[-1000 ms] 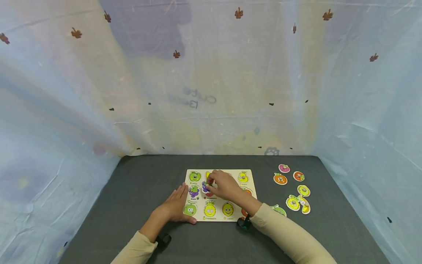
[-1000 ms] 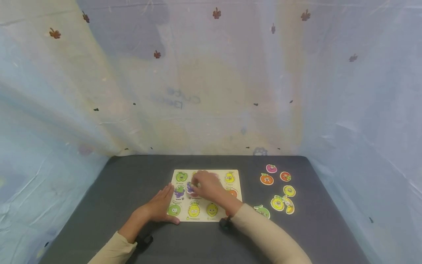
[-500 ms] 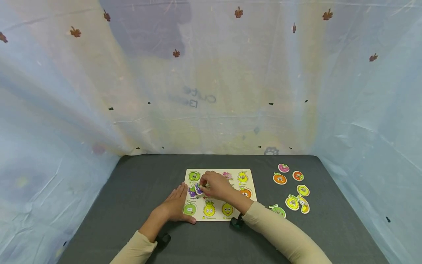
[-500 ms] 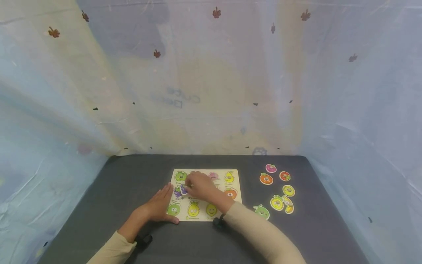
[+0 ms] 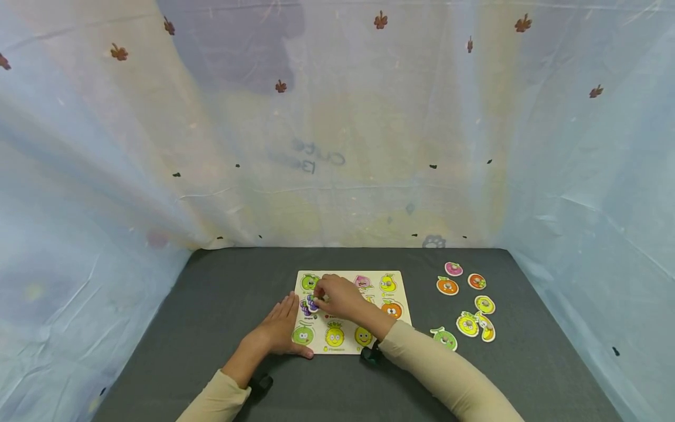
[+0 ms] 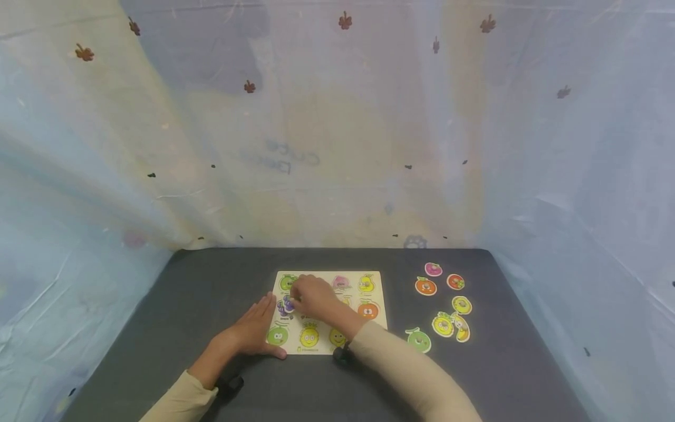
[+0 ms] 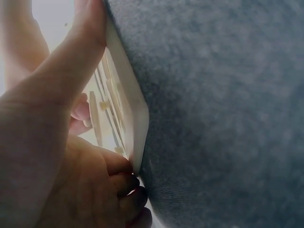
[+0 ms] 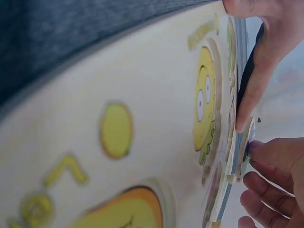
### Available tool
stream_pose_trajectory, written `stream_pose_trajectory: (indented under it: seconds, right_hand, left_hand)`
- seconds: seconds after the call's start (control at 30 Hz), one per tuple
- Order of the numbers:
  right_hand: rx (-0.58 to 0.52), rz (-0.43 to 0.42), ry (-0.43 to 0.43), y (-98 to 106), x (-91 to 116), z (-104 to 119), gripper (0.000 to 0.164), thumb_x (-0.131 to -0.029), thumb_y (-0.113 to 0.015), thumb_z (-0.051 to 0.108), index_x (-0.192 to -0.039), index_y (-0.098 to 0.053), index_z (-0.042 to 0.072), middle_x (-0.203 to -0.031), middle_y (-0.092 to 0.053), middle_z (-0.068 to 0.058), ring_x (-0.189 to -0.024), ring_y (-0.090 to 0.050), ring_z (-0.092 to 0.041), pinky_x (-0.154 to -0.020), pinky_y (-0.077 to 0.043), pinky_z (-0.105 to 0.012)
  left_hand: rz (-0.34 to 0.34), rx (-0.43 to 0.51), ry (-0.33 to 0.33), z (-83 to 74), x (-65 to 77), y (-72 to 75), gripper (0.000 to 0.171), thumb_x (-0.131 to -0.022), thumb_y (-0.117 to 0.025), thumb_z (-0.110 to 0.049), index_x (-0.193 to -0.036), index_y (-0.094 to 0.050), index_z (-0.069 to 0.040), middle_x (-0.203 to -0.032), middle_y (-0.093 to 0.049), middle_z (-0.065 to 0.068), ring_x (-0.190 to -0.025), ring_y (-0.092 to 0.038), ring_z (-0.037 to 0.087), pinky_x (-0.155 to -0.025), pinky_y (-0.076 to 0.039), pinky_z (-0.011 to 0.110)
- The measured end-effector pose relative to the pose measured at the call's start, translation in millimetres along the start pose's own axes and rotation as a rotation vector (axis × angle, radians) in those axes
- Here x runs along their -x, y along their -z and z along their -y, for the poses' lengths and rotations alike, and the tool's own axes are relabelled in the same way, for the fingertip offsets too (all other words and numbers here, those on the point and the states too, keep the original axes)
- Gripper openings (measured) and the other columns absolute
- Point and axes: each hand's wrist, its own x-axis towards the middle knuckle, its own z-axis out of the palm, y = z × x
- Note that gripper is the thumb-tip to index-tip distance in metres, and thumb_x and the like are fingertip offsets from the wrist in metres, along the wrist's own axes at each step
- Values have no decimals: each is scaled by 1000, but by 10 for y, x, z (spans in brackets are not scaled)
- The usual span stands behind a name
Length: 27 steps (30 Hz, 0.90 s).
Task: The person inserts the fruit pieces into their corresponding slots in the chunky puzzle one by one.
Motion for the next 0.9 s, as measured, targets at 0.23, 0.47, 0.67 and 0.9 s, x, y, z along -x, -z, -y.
stream_pose_trajectory:
  seconds: [0.23, 0.47, 0.67, 0.9]
  right_hand:
    - [15, 28, -13, -25, -53, 20, 12, -100, -79, 31, -99, -75, 20, -96, -65, 7, -89, -61, -9, -76, -54, -26]
    - [29, 50, -24, -76, -88, 17, 13, -101, -79, 33, -100, -75, 21, -97, -67, 7, -90, -60, -8, -79, -54, -26]
    - [19, 61, -23, -68, -90, 67, 12, -101, -78, 33, -100, -74, 21, -99, -68, 7, -92, -62, -9, -82, -55, -28]
    - [33, 73, -26, -74, -101, 87, 12, -102, -77, 34, -101, -74, 23, -101, -68, 8, -92, -64, -9, -83, -55, -29]
  left_hand:
    - [5, -5, -6, -6, 6, 5, 144, -75, -91, -68, -167, -14, 12, -176, -8, 31, -164, -12, 43, -133, -15, 55]
    - [8, 8, -7, 4, -12, 14, 143, -74, -93, -65, -167, -16, 12, -176, -10, 30, -164, -13, 44, -133, -15, 55]
    - [9, 22, -20, 17, -19, 7, 145, -74, -91, -69, -167, -15, 12, -176, -8, 31, -164, -11, 45, -133, -14, 57]
    - [-4, 32, -31, 113, -92, -99, 151, -71, -85, -79, -168, -11, 9, -177, -4, 29, -165, -8, 43, -133, -11, 56]
